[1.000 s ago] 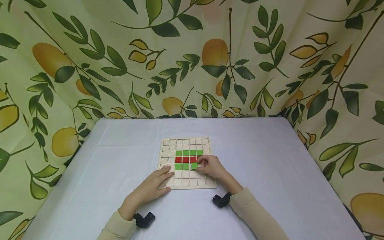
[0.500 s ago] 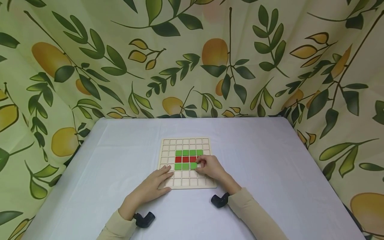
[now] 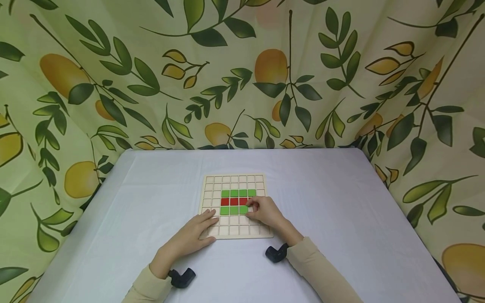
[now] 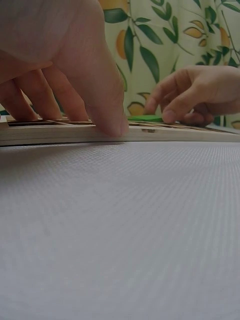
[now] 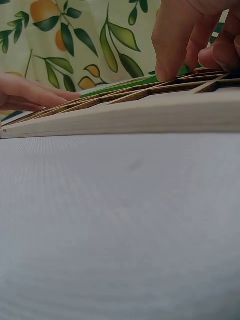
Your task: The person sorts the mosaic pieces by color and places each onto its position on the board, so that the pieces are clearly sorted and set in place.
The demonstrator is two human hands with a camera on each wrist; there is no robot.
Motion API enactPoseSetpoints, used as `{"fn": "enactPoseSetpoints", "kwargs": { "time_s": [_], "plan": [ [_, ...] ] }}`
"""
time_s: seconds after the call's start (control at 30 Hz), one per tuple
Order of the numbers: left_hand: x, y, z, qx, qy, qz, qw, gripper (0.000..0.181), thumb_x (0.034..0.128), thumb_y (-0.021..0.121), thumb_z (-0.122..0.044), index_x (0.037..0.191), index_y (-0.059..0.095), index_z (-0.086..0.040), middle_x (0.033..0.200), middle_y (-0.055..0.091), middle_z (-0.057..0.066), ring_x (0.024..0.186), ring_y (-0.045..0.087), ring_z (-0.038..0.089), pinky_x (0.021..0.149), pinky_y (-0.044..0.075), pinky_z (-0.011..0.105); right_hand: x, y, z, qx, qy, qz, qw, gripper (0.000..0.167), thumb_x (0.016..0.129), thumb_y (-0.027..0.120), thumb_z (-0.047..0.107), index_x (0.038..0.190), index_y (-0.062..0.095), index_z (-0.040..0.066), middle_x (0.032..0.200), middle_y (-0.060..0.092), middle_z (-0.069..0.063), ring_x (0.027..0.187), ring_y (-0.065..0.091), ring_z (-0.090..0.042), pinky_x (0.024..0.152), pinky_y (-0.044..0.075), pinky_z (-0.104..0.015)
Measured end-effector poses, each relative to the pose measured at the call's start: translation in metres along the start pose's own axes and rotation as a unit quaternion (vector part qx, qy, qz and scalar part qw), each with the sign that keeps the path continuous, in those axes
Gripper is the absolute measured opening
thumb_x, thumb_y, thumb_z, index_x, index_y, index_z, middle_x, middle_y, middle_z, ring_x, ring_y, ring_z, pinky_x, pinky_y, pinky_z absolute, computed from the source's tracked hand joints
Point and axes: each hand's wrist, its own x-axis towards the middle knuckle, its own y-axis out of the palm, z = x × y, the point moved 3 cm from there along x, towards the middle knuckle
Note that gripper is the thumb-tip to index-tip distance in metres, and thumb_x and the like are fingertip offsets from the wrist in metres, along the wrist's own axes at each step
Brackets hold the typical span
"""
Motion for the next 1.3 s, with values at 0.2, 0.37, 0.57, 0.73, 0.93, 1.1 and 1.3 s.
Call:
{"fn": "enactPoseSetpoints", "kwargs": {
  "time_s": [0.2,0.37,0.57,0.73,0.93,1.1,1.3],
  "plan": [
    [0.0,0.0,0.0,-0.002,-0.004,0.003,1.0,0.054,0.0867,0.068,-0.025,0.136,0.054,-0.006,0.152,0.043,0.014,0.144,0.037,0.036,0.117,0.033,0.053,0.0,0.0,0.001,-0.006,-0.006,-0.002,1.0,0.022,0.078,0.077,0.008,0.097,0.069,0.001,0.065,0.051,0.0,0.058,0.042,-0.006,0.05,0.034,-0.015],
    [0.0,0.0,0.0,-0.003,-0.006,0.003,1.0,0.054,0.0869,0.068,-0.026,0.136,0.054,-0.006,0.152,0.043,0.014,0.144,0.036,0.035,0.118,0.033,0.053,0.0,0.0,0.0,-0.002,-0.004,-0.002,1.0,0.022,0.078,0.077,0.009,0.097,0.069,0.001,0.065,0.052,0.0,0.058,0.042,-0.006,0.05,0.034,-0.015],
    [0.0,-0.001,0.0,0.001,0.002,-0.002,1.0,0.054,0.0867,0.068,-0.025,0.135,0.054,-0.005,0.151,0.044,0.015,0.143,0.037,0.036,0.117,0.034,0.054,-0.001,-0.003,-0.003,0.021,0.004,-0.003,0.9998,0.022,0.078,0.077,0.009,0.097,0.07,0.001,0.067,0.053,-0.001,0.057,0.042,-0.006,0.049,0.034,-0.015],
    [0.0,0.0,0.0,-0.002,0.005,-0.001,1.0,0.054,0.0872,0.068,-0.024,0.135,0.054,-0.005,0.151,0.043,0.016,0.144,0.037,0.037,0.117,0.033,0.054,-0.003,-0.008,-0.007,0.028,0.003,-0.002,0.9996,0.021,0.079,0.076,0.009,0.097,0.07,0.0,0.069,0.055,-0.002,0.057,0.043,-0.005,0.049,0.035,-0.015],
    [0.0,0.0,0.001,-0.006,-0.003,0.001,1.0,0.054,0.0873,0.068,-0.025,0.136,0.053,-0.006,0.152,0.043,0.013,0.145,0.036,0.035,0.118,0.032,0.053,-0.007,-0.015,-0.007,0.046,0.002,0.007,0.9989,0.021,0.078,0.076,0.007,0.097,0.069,-0.001,0.07,0.055,-0.002,0.059,0.044,-0.005,0.049,0.036,-0.014],
    [0.0,0.0,0.0,-0.004,-0.003,0.0,1.0,0.054,0.0871,0.068,-0.025,0.136,0.054,-0.006,0.152,0.043,0.014,0.144,0.036,0.035,0.118,0.033,0.053,-0.01,-0.02,-0.01,0.044,0.006,0.001,0.999,0.019,0.078,0.075,0.008,0.095,0.07,0.001,0.07,0.055,-0.001,0.06,0.044,-0.005,0.05,0.036,-0.014],
    [-0.001,-0.001,-0.001,-0.005,0.0,-0.003,1.0,0.054,0.0867,0.068,-0.024,0.135,0.054,-0.006,0.152,0.044,0.015,0.144,0.037,0.036,0.117,0.034,0.053,-0.014,-0.027,-0.017,0.056,0.01,-0.005,0.9983,0.02,0.079,0.075,0.007,0.096,0.068,-0.002,0.07,0.055,-0.002,0.057,0.044,-0.003,0.048,0.037,-0.014]
  ]
}}
